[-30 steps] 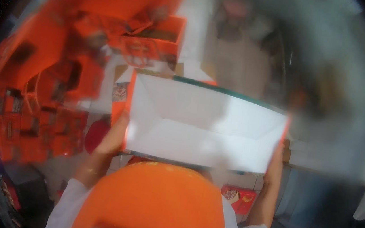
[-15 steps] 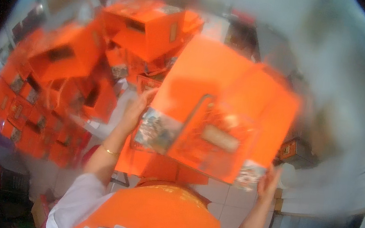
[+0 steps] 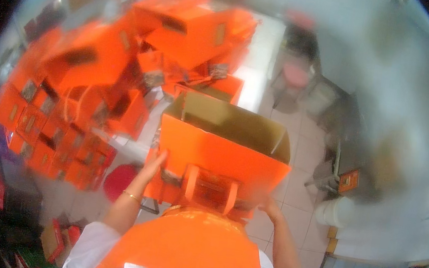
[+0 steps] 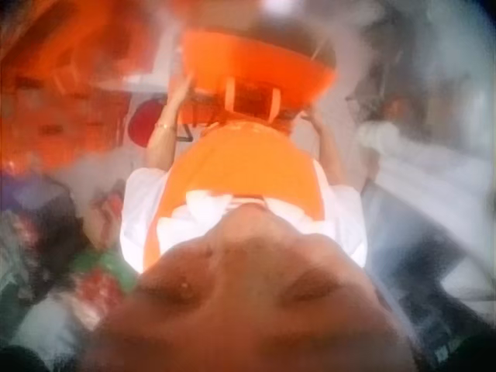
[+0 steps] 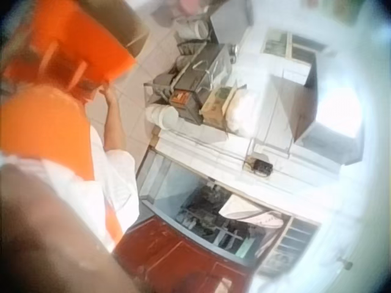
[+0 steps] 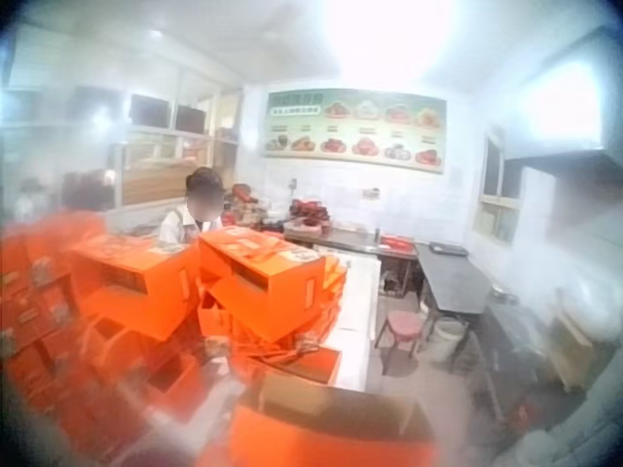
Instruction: The person assembles orange cardboard boxes by folding flat pieces into rectangular shapes. They repeatedly pick up flat orange cardboard, fold the sides to form a box, and place the finished unit on a table. The process is continuous and repetitive, focusing on manual assembly without tools.
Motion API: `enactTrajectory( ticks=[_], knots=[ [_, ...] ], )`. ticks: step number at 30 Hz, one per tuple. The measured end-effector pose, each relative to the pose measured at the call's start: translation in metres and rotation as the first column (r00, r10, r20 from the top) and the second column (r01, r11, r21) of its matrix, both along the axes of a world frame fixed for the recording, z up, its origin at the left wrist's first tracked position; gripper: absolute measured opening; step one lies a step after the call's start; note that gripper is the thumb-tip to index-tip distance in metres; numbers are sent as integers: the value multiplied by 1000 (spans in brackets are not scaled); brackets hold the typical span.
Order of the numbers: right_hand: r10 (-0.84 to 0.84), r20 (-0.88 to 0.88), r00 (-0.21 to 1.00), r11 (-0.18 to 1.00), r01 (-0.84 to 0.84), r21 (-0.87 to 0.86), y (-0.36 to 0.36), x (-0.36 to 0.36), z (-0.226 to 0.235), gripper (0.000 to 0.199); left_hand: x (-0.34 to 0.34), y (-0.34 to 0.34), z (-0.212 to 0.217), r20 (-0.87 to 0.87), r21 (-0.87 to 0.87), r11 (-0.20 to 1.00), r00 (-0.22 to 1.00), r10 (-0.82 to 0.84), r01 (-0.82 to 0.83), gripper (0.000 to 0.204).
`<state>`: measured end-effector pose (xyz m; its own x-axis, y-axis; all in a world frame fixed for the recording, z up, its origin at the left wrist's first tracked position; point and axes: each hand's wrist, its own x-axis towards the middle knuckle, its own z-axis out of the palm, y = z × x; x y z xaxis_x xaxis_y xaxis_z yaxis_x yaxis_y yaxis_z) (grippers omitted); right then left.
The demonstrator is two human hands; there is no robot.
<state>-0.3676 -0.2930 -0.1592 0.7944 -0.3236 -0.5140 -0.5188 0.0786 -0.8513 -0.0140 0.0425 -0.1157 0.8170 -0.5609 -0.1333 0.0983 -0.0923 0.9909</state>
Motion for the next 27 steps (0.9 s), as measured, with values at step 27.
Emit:
enactTrajectory(
  ticks=[27],
  knots=[
    [-35, -85, 996, 610, -46, -791, -25, 119, 155, 48, 76, 57, 129, 399, 443, 896, 895, -198, 1, 48]
  ],
)
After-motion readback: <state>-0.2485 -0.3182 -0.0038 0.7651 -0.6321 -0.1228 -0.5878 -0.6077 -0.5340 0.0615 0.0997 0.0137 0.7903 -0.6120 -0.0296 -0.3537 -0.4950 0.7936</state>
